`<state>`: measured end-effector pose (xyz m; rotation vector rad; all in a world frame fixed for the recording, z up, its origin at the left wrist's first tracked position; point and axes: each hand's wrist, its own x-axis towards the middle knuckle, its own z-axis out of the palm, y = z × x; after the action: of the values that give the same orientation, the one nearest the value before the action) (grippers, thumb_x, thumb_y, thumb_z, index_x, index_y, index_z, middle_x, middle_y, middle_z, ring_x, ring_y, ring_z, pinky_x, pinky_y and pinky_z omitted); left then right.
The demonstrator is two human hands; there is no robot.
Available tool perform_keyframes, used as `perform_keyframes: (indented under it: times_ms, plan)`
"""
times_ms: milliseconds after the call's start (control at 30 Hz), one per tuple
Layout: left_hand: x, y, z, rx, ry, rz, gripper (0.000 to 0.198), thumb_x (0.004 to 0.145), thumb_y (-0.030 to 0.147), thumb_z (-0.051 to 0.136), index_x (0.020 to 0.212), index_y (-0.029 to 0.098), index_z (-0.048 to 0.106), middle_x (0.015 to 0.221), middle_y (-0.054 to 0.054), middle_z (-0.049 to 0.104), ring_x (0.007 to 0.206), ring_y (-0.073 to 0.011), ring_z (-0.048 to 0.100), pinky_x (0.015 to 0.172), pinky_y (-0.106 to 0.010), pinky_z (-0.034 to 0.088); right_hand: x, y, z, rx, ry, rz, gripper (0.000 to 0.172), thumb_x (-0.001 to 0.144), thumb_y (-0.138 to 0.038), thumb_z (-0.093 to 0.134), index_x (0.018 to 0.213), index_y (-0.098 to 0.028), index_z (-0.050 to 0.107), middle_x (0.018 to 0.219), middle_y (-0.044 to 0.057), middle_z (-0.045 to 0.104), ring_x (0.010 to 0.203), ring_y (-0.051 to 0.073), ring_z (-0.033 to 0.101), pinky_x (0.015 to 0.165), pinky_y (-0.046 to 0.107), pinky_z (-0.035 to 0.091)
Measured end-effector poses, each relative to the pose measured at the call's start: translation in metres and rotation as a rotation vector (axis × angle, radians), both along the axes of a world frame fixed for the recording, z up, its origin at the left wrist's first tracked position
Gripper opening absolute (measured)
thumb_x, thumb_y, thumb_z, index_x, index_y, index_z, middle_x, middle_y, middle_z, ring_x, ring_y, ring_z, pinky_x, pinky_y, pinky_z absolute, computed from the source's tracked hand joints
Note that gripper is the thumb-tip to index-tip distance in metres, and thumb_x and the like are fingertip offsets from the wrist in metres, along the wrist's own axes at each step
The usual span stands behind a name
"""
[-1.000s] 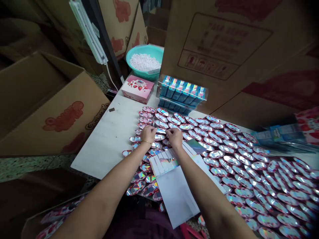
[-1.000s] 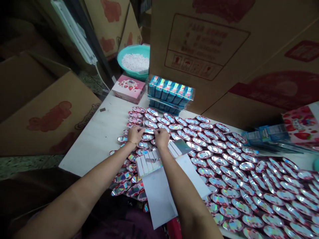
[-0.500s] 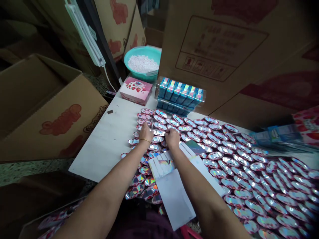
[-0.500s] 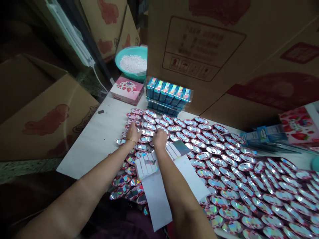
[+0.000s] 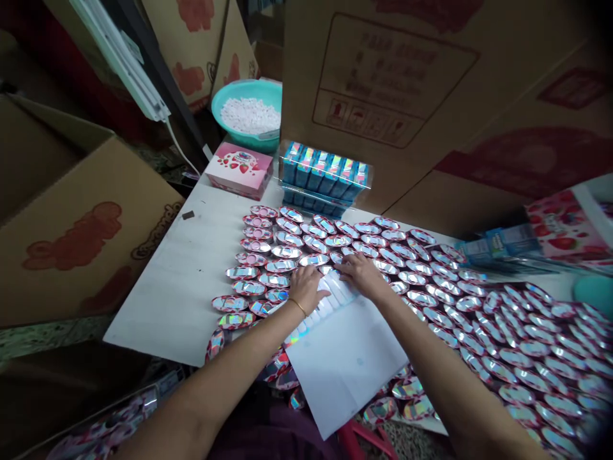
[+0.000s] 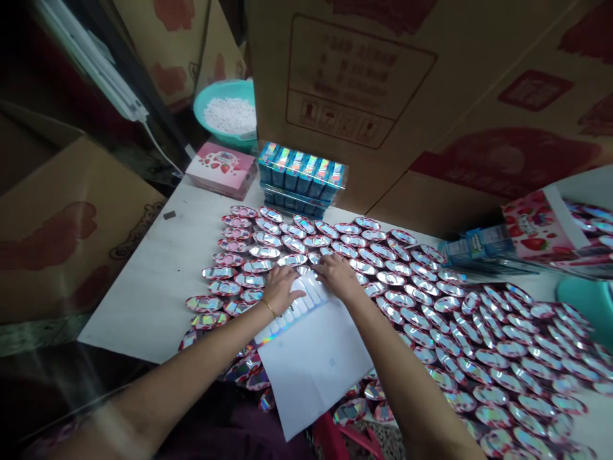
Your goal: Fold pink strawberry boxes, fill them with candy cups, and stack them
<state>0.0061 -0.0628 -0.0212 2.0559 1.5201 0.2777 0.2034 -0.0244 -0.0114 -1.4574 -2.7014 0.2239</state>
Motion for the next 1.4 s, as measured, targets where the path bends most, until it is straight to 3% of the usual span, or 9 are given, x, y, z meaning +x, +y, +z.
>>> perform_keyframes:
  times_ms: [167,300,467,567,767,933,1100,1233,1400]
  plan:
    - [0.005,-0.009,-0.014,0.040,-0.015,0.095,0.025,0.075,0.033,0.062,0.094,0.021,0.054,0.105,-0.003,0.053,0.103,-0.0214,0.042,0.083,-0.035,0.033,0.012,-0.020,-0.028,0.133,0.000,0.058,0.028,0.086,-0.023,0.047,0.110,-0.026,0.060,0.111,0.007,0.059,0.094,0.022,0.051,0.076,0.035,0.042]
    - [0.006,-0.010,-0.014,0.040,-0.028,0.110,0.023,0.075,0.034,0.062,0.093,0.022,0.054,0.105,-0.003,0.053,0.103,-0.0212,0.041,0.081,-0.035,0.032,0.016,-0.030,-0.020,0.171,0.074,0.063,0.023,0.087,-0.022,0.044,0.100,-0.022,0.064,0.111,0.007,0.059,0.095,0.020,0.052,0.078,0.033,0.042]
    - [0.007,-0.011,-0.014,0.073,-0.042,0.117,0.022,0.076,0.034,0.061,0.092,0.022,0.053,0.105,-0.002,0.054,0.102,-0.0208,0.042,0.081,-0.035,0.031,0.006,-0.018,-0.006,0.131,0.067,0.012,0.029,0.087,-0.030,0.045,0.112,-0.023,0.058,0.114,0.008,0.057,0.098,0.020,0.051,0.081,0.035,0.042]
    - [0.007,-0.012,-0.014,0.092,-0.056,0.113,0.019,0.076,0.032,0.061,0.090,0.022,0.053,0.103,-0.001,0.055,0.101,-0.0205,0.043,0.080,-0.035,0.031,0.006,-0.014,-0.011,0.152,-0.012,0.066,0.029,0.087,-0.030,0.045,0.113,-0.026,0.059,0.111,0.006,0.060,0.097,0.021,0.052,0.078,0.035,0.042]
    - [0.006,-0.012,-0.012,0.088,-0.065,0.119,0.019,0.076,0.032,0.061,0.089,0.021,0.053,0.101,-0.002,0.056,0.100,-0.0213,0.043,0.079,-0.036,0.031,0.020,-0.027,-0.033,0.236,-0.011,0.115,0.039,0.087,-0.018,0.044,0.125,-0.022,0.048,0.129,0.006,0.050,0.120,0.022,0.040,0.095,0.038,0.035]
    - [0.005,-0.012,-0.014,0.093,-0.076,0.108,0.020,0.076,0.033,0.061,0.090,0.021,0.053,0.102,-0.002,0.056,0.101,-0.0213,0.043,0.080,-0.035,0.031,0.025,-0.030,-0.040,0.201,0.057,0.117,0.038,0.087,-0.015,0.042,0.124,-0.019,0.049,0.129,0.007,0.049,0.125,0.021,0.035,0.098,0.037,0.036]
    - [0.006,-0.012,-0.016,0.086,-0.075,0.119,0.020,0.076,0.034,0.061,0.089,0.021,0.054,0.103,-0.002,0.055,0.101,-0.0213,0.043,0.079,-0.035,0.031,0.026,-0.039,-0.030,0.186,0.163,0.120,0.028,0.086,-0.018,0.044,0.111,-0.020,0.057,0.123,0.007,0.055,0.117,0.020,0.044,0.092,0.036,0.041]
    - [0.006,-0.011,-0.014,0.069,-0.074,0.117,0.020,0.076,0.035,0.061,0.088,0.021,0.054,0.101,-0.003,0.055,0.101,-0.0213,0.043,0.079,-0.035,0.030,0.014,-0.034,-0.015,0.170,0.260,0.023,0.018,0.086,-0.021,0.047,0.097,-0.020,0.061,0.114,0.008,0.060,0.109,0.021,0.050,0.089,0.037,0.043]
    - [0.006,-0.010,-0.013,0.038,-0.078,0.128,0.020,0.075,0.035,0.062,0.088,0.021,0.055,0.102,-0.003,0.055,0.100,-0.0214,0.043,0.078,-0.035,0.031,-0.003,-0.032,0.031,0.015,0.290,0.006,0.017,0.086,-0.026,0.045,0.082,-0.018,0.059,0.095,0.010,0.063,0.089,0.020,0.056,0.080,0.037,0.044]
